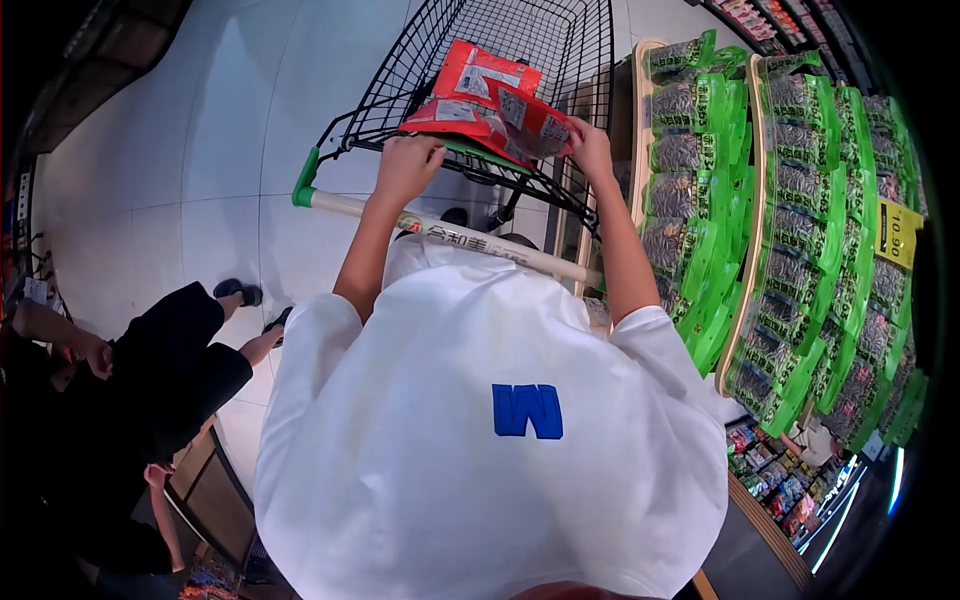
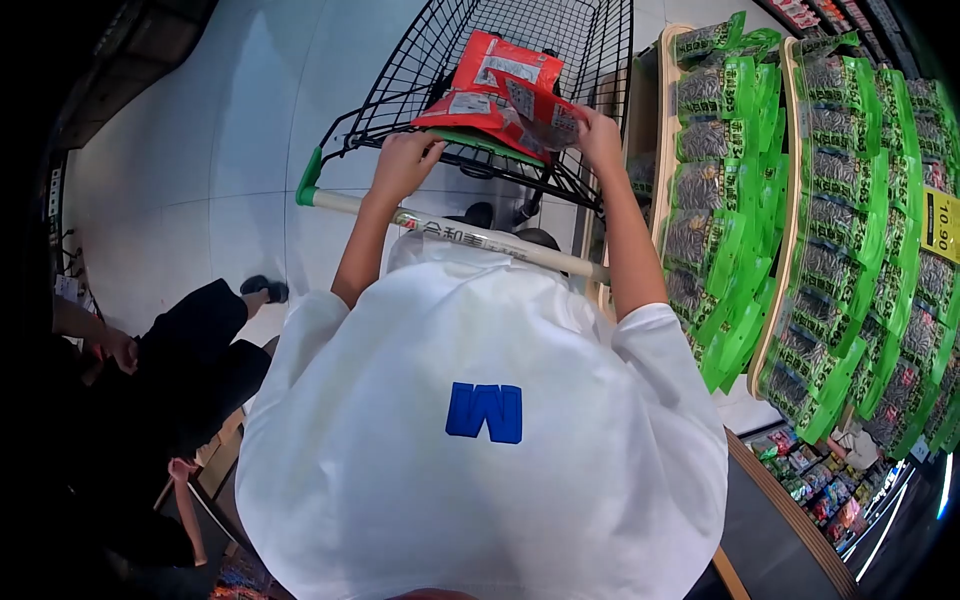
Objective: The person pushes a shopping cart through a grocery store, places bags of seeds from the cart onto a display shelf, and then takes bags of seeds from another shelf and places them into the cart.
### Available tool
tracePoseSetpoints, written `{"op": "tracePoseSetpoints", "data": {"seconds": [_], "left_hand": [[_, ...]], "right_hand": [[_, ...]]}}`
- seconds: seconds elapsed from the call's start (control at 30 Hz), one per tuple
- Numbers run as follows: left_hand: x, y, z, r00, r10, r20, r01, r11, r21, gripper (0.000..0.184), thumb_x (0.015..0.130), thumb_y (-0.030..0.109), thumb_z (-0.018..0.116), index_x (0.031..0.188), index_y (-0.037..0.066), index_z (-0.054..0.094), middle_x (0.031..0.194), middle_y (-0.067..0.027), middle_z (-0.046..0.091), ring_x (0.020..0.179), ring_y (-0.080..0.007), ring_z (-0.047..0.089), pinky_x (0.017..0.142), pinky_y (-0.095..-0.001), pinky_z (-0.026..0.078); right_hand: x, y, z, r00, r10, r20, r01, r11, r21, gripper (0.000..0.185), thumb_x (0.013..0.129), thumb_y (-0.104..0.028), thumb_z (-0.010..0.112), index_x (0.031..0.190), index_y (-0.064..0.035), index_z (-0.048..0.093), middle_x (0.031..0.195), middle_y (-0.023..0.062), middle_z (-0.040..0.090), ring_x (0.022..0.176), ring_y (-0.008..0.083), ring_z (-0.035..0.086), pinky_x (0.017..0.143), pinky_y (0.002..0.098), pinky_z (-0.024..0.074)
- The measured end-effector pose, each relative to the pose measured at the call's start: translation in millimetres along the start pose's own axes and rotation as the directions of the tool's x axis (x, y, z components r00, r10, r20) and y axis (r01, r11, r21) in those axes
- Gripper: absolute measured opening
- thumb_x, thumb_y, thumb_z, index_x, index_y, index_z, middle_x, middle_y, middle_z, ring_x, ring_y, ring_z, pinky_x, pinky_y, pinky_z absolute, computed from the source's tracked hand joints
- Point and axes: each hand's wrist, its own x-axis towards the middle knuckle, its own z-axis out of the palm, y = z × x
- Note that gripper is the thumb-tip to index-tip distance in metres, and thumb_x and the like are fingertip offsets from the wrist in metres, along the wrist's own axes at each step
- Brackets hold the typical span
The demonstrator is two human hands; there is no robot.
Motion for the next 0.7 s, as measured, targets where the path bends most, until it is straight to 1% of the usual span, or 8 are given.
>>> {"op": "tracePoseSetpoints", "data": {"seconds": [0.07,0.17,0.2,0.27,0.47,0.53,0.6,0.7], "left_hand": [[0,-2,2,0.999,0.020,-0.046,-0.020,1.000,-0.003,0.017,0.080,0.020,0.054,0.080,0.006,0.063,0.066,-0.0081,0.060,0.068,-0.0253,0.056,0.072,-0.0373,0.037],[1,-3,-1,0.999,-0.036,0.030,0.036,0.999,-0.026,0.018,0.080,0.020,0.054,0.075,0.005,0.063,0.063,-0.0099,0.058,0.067,-0.0274,0.055,0.072,-0.0376,0.037],[1,-1,-2,0.999,-0.040,0.022,0.040,0.999,-0.024,0.018,0.080,0.020,0.054,0.075,0.005,0.063,0.063,-0.0099,0.058,0.067,-0.0274,0.055,0.072,-0.0376,0.037],[2,2,-5,0.998,-0.024,0.051,0.023,0.999,0.026,0.022,0.080,0.021,0.052,0.070,0.004,0.062,0.062,-0.0113,0.057,0.066,-0.0292,0.054,0.072,-0.0381,0.036],[-1,4,2,0.998,0.002,0.061,-0.012,0.987,0.157,0.026,0.082,0.023,0.050,0.067,0.005,0.061,0.063,-0.0115,0.058,0.066,-0.0289,0.055,0.071,-0.0387,0.036],[-5,9,2,0.997,0.015,0.077,-0.030,0.981,0.193,0.028,0.082,0.024,0.048,0.066,0.006,0.062,0.065,-0.0113,0.059,0.068,-0.0279,0.056,0.072,-0.0391,0.037],[-7,14,0,0.994,0.001,0.109,-0.027,0.971,0.238,0.030,0.083,0.026,0.047,0.064,0.007,0.062,0.065,-0.0117,0.060,0.068,-0.0276,0.057,0.071,-0.0395,0.038],[-12,14,4,0.994,0.033,0.108,-0.059,0.966,0.251,0.032,0.082,0.028,0.046,0.064,0.008,0.063,0.059,-0.0120,0.059,0.059,-0.0280,0.058,0.061,-0.0407,0.041]], "right_hand": [[-2,23,16,0.998,0.008,0.059,-0.013,0.995,0.097,0.021,0.079,-0.017,0.053,0.097,-0.0104,0.063,0.081,0.0196,0.060,0.077,0.0347,0.058,0.067,0.0411,0.0459],[-17,39,31,0.925,0.065,0.375,0.000,0.985,-0.172,0.020,0.079,-0.021,0.053,0.092,-0.0105,0.064,0.082,0.0191,0.060,0.078,0.0351,0.058,0.070,0.0419,0.0463],[-21,45,36,0.886,0.132,0.445,-0.012,0.965,-0.263,0.021,0.078,-0.024,0.054,0.091,-0.0111,0.065,0.085,0.0183,0.061,0.080,0.0336,0.059,0.071,0.0416,0.0469],[-24,65,50,0.836,0.153,0.528,0.019,0.952,-0.305,0.022,0.076,-0.025,0.055,0.090,-0.0118,0.065,0.087,0.0167,0.062,0.082,0.0314,0.060,0.074,0.0404,0.0473],[-34,52,48,0.799,0.252,0.546,-0.065,0.939,-0.339,0.020,0.074,-0.021,0.054,0.085,-0.0086,0.065,0.085,0.0183,0.061,0.082,0.0331,0.059,0.073,0.0396,0.0465],[-44,49,43,0.820,0.222,0.528,-0.074,0.955,-0.287,0.023,0.075,-0.021,0.050,0.087,-0.0078,0.064,0.085,0.0189,0.061,0.082,0.0338,0.059,0.074,0.0405,0.0462],[-56,45,39,0.897,0.188,0.401,-0.110,0.972,-0.210,0.023,0.076,-0.020,0.050,0.089,-0.0065,0.063,0.086,0.0196,0.061,0.083,0.0342,0.058,0.075,0.0417,0.0456],[-68,45,42,0.880,0.228,0.417,-0.142,0.963,-0.227,0.027,0.078,-0.029,0.052,0.090,-0.0080,0.064,0.088,0.0185,0.061,0.085,0.0333,0.058,0.076,0.0414,0.0458]]}}
